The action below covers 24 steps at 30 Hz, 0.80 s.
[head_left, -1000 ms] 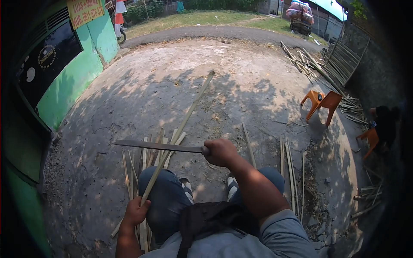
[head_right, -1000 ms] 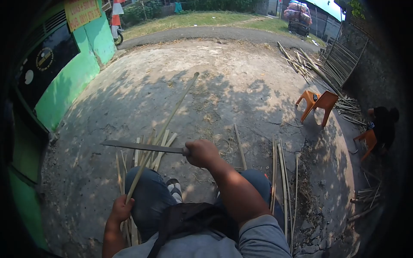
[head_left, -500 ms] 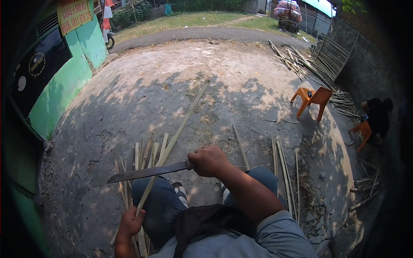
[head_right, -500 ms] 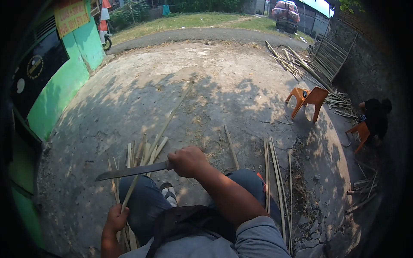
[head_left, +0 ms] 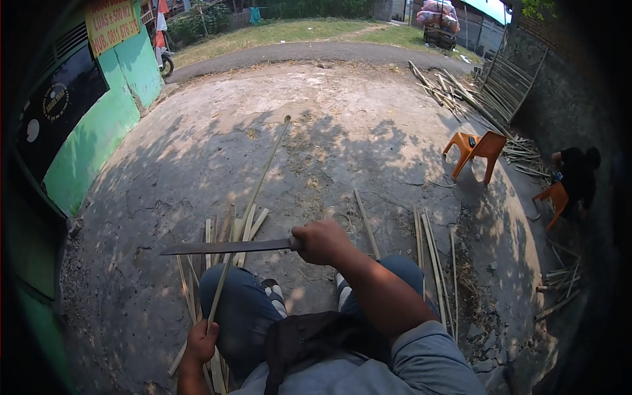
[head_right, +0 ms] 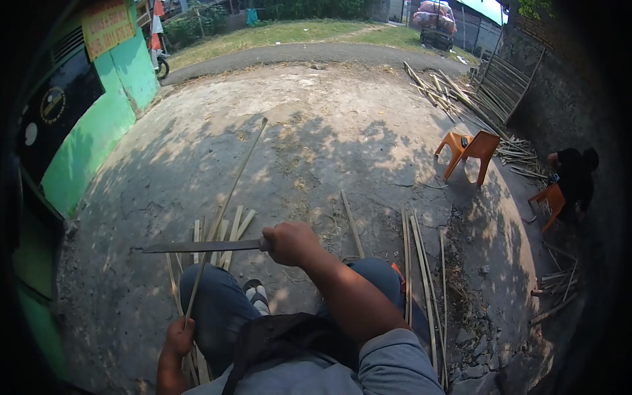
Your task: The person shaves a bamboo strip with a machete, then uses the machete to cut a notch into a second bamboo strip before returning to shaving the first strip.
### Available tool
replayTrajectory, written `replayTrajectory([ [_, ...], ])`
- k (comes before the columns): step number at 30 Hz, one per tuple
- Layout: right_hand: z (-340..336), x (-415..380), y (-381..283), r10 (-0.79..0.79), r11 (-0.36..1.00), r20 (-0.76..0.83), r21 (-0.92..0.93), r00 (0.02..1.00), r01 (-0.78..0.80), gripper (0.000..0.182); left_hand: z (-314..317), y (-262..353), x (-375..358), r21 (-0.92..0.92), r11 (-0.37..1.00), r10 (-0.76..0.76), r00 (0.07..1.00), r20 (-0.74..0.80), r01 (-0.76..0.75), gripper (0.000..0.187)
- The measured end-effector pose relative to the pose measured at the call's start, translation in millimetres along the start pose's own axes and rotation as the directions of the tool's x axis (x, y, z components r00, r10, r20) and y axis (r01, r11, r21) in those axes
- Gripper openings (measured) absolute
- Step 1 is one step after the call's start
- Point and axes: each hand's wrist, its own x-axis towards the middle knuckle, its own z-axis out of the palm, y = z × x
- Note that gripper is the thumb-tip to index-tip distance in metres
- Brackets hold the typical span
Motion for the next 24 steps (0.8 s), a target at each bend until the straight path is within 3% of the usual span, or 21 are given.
replayTrajectory([
  [4,2.4,11.5,10.5,0.158,0.987,0.016,0.038,0.987,-0.158,0.018,-0.6,17.6,-3.2,0.086,0.996,0.031,0.999,-0.021,-0.029,0.061],
  [7,1.0,8.2,7.7,0.133,0.989,0.000,0.059,0.991,-0.133,0.018,-0.6,23.5,-4.5,0.116,0.992,0.045,0.998,-0.034,-0.041,0.061],
  [13,12.5,3.7,0.7,-0.150,0.987,0.085,0.079,0.985,0.144,0.018,2.4,31.8,-3.0,0.166,0.982,0.095,0.994,-0.045,-0.087,0.061],
  [15,7.6,4.6,1.8,-0.098,0.994,0.097,0.056,0.990,0.093,0.018,5.7,34.1,-4.6,0.157,0.978,0.151,0.986,-0.075,-0.137,0.060],
  [19,7.5,15.8,23.7,0.083,0.996,0.036,0.016,0.996,-0.084,0.018,2.7,31.9,-4.5,0.090,0.994,0.074,0.996,-0.042,-0.070,0.063],
  [23,13.1,15.6,22.7,0.158,0.984,-0.069,0.089,0.985,-0.151,0.017,2.9,30.2,-2.3,0.136,0.986,0.100,0.994,-0.037,-0.094,0.069],
  [24,15.5,12.9,18.1,0.090,0.992,-0.074,0.094,0.993,-0.083,0.017,2.4,31.4,-2.2,0.134,0.986,0.103,0.994,-0.033,-0.098,0.068],
])
